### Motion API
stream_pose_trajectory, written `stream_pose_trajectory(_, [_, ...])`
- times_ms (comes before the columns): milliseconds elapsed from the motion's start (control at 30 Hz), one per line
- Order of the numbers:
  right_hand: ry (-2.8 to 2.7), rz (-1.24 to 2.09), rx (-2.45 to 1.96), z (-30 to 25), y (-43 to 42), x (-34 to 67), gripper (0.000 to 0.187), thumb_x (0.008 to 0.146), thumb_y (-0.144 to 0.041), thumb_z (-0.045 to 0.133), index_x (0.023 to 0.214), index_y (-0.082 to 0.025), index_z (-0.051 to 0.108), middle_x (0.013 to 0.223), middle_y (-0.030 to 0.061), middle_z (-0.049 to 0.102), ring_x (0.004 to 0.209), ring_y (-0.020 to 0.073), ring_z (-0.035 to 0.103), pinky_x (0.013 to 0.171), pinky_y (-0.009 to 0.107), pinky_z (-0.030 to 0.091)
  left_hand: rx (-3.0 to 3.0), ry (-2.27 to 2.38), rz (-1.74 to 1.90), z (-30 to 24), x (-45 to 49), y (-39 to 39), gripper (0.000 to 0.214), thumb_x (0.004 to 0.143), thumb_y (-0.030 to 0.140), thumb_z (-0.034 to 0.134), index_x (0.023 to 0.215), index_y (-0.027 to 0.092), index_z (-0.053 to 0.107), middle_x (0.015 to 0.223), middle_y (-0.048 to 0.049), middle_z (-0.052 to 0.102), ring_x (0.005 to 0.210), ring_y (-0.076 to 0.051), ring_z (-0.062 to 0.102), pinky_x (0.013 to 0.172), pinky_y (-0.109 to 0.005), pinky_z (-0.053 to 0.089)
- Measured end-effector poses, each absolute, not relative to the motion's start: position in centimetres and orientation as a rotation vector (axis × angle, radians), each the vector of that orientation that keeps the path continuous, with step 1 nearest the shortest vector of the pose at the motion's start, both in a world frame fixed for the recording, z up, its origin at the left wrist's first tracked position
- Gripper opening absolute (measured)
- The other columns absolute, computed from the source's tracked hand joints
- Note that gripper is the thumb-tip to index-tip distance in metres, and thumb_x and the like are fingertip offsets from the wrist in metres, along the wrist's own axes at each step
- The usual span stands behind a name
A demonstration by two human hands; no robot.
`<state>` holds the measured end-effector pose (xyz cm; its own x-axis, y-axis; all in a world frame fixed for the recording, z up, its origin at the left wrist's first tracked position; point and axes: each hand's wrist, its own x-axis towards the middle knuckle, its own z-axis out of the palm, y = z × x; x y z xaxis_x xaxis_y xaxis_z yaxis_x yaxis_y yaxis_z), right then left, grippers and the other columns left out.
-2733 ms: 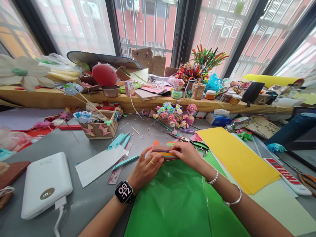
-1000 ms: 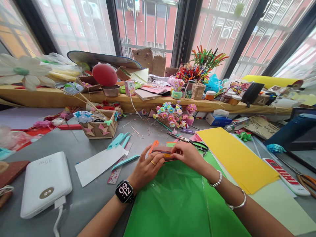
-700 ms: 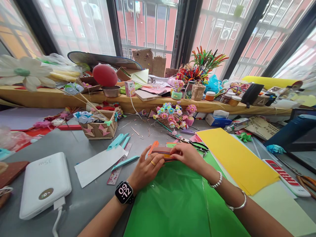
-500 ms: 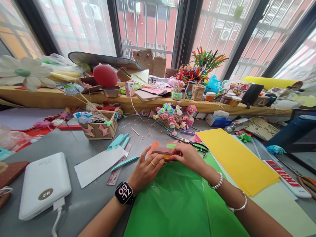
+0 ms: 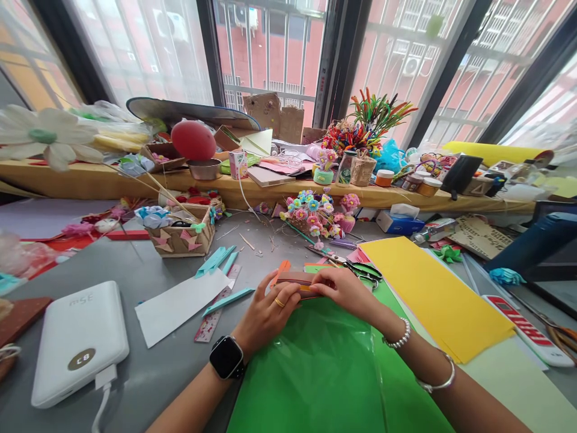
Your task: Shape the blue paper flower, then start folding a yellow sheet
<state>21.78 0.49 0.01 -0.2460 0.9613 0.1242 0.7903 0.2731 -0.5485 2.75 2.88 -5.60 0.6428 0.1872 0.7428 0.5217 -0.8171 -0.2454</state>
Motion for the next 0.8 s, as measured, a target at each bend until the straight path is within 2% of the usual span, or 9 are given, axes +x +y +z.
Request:
stream_pose_trajectory(100, [-2.089, 0.527, -1.597, 0.01, 0.49, 21.75, 0.014, 0.080, -0.014, 0.055, 0.078, -0.018, 0.069, 0.075, 0.0024, 0.070, 0.066, 0.0141, 0.059, 0.061, 0.023, 0.041, -2.423, -0.567, -1.050, -5.60, 2.79, 2.86, 0.009, 0.086, 0.016, 0.050, 0.089, 0.016, 0.058, 0.087, -0.0007, 0.068, 0.081, -0.014, 0.063, 0.108, -0.043, 0.026])
stream_pose_trajectory(233, [-2.060, 0.508, -1.625, 0.08, 0.50, 21.59, 0.015, 0.074, -0.008, 0.059, 0.080, -0.017, 0.070, 0.080, 0.0048, 0.070, 0.070, 0.0156, 0.061, 0.064, 0.024, 0.043, -2.431, -0.578, -1.056, -5.60, 2.83, 2.84, 0.010, 0.086, 0.018, 0.050, 0.090, 0.016, 0.058, 0.088, -0.0012, 0.069, 0.082, -0.014, 0.063, 0.108, -0.042, 0.025])
stream_pose_trajectory(800, [-2.041, 0.497, -1.597, -0.03, 0.49, 21.19, 0.013, 0.070, -0.005, 0.061, 0.071, -0.016, 0.067, 0.068, 0.0016, 0.065, 0.062, 0.0128, 0.056, 0.057, 0.021, 0.040, -2.394, -0.558, -1.115, -5.89, 2.88, 3.02, 0.015, 0.089, 0.017, 0.045, 0.088, 0.015, 0.060, 0.087, -0.0010, 0.070, 0.078, -0.014, 0.062, 0.103, -0.040, 0.028])
